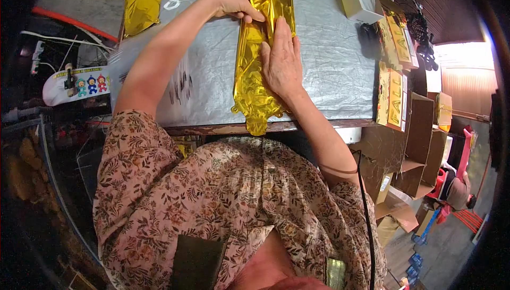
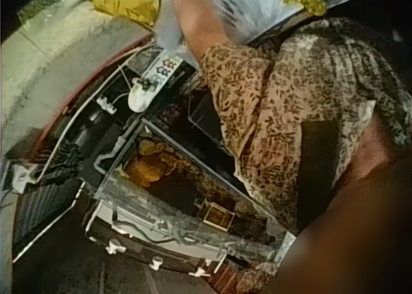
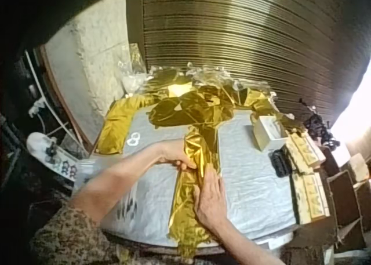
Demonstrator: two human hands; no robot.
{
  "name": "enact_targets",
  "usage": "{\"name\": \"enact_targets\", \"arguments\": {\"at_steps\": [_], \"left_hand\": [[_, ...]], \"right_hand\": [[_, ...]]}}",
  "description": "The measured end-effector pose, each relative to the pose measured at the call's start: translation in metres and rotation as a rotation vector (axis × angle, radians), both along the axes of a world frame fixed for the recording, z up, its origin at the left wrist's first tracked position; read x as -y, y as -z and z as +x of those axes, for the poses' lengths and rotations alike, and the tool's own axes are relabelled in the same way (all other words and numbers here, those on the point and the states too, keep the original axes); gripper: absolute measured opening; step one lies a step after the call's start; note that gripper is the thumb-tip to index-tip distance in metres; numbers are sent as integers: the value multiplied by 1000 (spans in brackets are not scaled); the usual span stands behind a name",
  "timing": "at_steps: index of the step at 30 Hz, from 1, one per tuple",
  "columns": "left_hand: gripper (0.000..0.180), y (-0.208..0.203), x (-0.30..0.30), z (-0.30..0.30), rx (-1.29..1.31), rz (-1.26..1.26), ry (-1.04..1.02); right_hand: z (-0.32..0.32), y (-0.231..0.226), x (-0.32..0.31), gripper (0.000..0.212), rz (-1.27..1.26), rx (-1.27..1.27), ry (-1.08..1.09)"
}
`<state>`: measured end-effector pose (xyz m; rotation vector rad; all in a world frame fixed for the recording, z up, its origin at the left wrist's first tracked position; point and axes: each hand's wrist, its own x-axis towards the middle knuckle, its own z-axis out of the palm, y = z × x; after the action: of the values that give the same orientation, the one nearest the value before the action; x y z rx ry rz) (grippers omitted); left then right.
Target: The person folds and organizes gold foil sheets by hand on a workbench.
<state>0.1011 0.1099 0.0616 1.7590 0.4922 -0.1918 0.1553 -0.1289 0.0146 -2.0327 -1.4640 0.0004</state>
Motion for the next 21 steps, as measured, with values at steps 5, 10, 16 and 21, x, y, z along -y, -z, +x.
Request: {"name": "enact_targets", "arguments": {"at_steps": [5,10,16,21], "left_hand": [[29,-4,2,4,24,120,-108],[41,3,-8,13,142,-143,-243],[32,36,-50,25,191,-230,-394],[25,36,-60,35,132,-297,-305]], "right_hand": [[3,0,1,67,-1,73,-42],[4,0,2,65,-49,157,-28],[2,0,1,61,-74,171,-8],[3,3,2,61,-71,150,-20]]}}
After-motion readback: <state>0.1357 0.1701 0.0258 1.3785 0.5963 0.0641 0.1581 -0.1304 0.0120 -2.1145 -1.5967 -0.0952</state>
